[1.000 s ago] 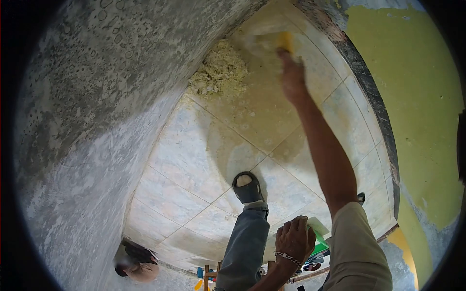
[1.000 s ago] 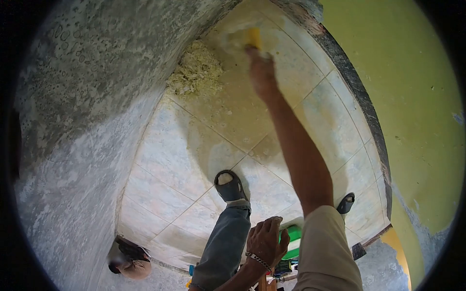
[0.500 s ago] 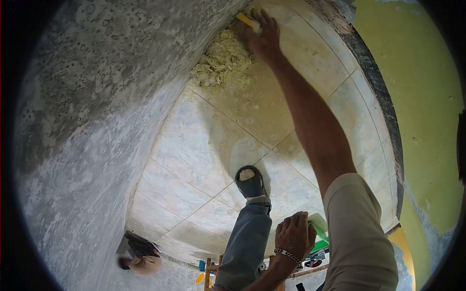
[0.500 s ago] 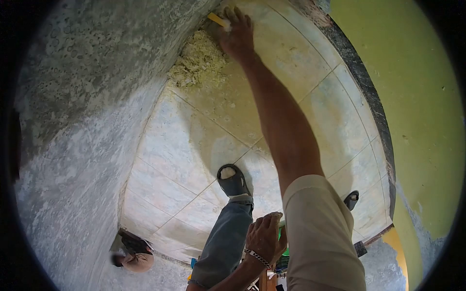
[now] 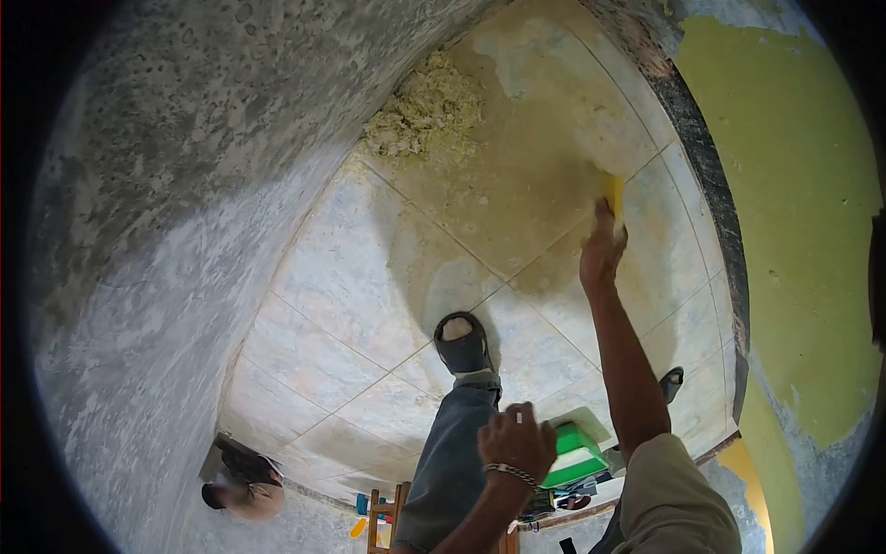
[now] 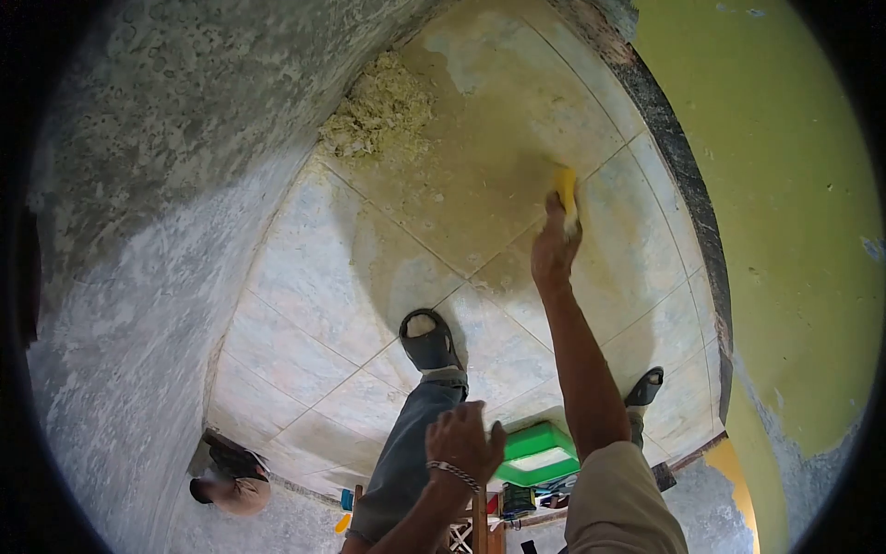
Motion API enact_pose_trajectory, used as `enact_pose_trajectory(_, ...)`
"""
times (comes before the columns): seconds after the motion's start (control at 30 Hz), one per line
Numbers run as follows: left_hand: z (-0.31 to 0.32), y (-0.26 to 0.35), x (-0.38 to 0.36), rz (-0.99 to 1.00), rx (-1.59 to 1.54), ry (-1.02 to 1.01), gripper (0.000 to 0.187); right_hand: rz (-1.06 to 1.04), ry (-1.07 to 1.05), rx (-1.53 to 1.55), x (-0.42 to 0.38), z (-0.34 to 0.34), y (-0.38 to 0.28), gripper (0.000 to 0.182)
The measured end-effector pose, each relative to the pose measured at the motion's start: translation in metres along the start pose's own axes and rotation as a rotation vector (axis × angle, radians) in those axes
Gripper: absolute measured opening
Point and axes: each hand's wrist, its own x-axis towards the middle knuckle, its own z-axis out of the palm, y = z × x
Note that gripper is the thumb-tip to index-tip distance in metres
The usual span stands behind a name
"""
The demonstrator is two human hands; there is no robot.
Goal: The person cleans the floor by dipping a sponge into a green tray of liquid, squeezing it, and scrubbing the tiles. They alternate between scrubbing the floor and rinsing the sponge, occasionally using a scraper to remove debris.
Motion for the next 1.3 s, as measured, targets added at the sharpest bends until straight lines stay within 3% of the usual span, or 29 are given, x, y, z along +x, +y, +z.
enact_pose_trajectory(0.03,0.002,-0.01,0.002,0.005,0.002,0.103,0.04,-0.288,0.097,-0.303,-0.005,-0.006,0.02,0.049)
enact_pose_trajectory(0.1,-0.005,-0.021,0.005,-0.021,-0.031,0.127,0.04,-0.371,0.13,-0.379,-0.009,-0.005,0.075,0.052)
enact_pose_trajectory(0.17,-0.013,-0.021,0.011,-0.048,-0.095,0.165,0.04,-0.48,0.177,-0.582,-0.009,0.015,0.087,0.06)
enact_pose_trajectory(0.3,-0.023,-0.026,0.013,-0.029,-0.174,0.211,0.04,-0.444,0.215,-0.479,-0.01,0.123,0.058,0.062)
enact_pose_trajectory(0.4,-0.037,-0.036,0.017,-0.103,-0.199,0.233,0.038,-0.307,0.282,-0.289,0.002,0.207,0.025,0.059)
enact_pose_trajectory(0.47,-0.045,-0.044,0.02,-0.118,-0.261,0.394,0.033,-0.26,0.307,-0.211,0.01,0.25,-0.009,0.059)
enact_pose_trajectory(0.53,-0.049,-0.049,0.018,-0.128,-0.236,0.41,0.032,-0.204,0.324,-0.223,0.017,0.277,-0.036,0.059)
enact_pose_trajectory(0.67,-0.044,-0.046,0.014,-0.116,-0.23,0.357,0.034,-0.224,0.193,-0.118,0.024,0.271,-0.048,0.056)
enact_pose_trajectory(0.73,-0.041,-0.041,0.013,-0.118,-0.22,0.328,0.035,-0.009,0.015,0.191,0.028,0.245,-0.032,0.049)
enact_pose_trajectory(0.8,-0.035,-0.038,0.009,-0.072,-0.242,0.307,0.036,0.155,-0.012,0.337,0.04,0.202,-0.018,0.046)
enact_pose_trajectory(0.87,-0.033,-0.037,0.008,-0.065,-0.255,0.29,0.037,0.134,-0.025,0.391,0.061,0.162,-0.003,0.046)
enact_pose_trajectory(0.97,-0.032,-0.039,0.006,-0.033,-0.27,0.31,0.037,-0.003,-0.133,0.607,0.063,0.129,-0.032,0.053)
enact_pose_trajectory(1.03,-0.032,-0.041,0.005,-0.021,-0.28,0.316,0.037,0.028,-0.095,0.509,0.095,0.136,-0.035,0.045)
enact_pose_trajectory(1.07,-0.031,-0.042,0.004,-0.023,-0.276,0.316,0.037,-0.089,-0.189,0.583,0.117,0.148,-0.019,0.039)
enact_pose_trajectory(1.13,-0.028,-0.042,0.003,-0.011,-0.271,0.318,0.036,-0.317,-0.144,0.408,0.158,0.191,0.015,0.034)
enact_pose_trajectory(1.23,-0.026,-0.038,0.001,0.012,-0.269,0.307,0.037,-0.491,-0.03,-0.036,0.105,0.244,-0.027,0.033)
enact_pose_trajectory(1.27,-0.026,-0.036,0.0,0.014,-0.27,0.312,0.037,-0.496,-0.031,-0.034,0.096,0.236,-0.042,0.033)
enact_pose_trajectory(1.3,-0.025,-0.035,0.0,0.023,-0.271,0.316,0.037,-0.281,-0.209,0.054,0.09,0.229,-0.055,0.037)
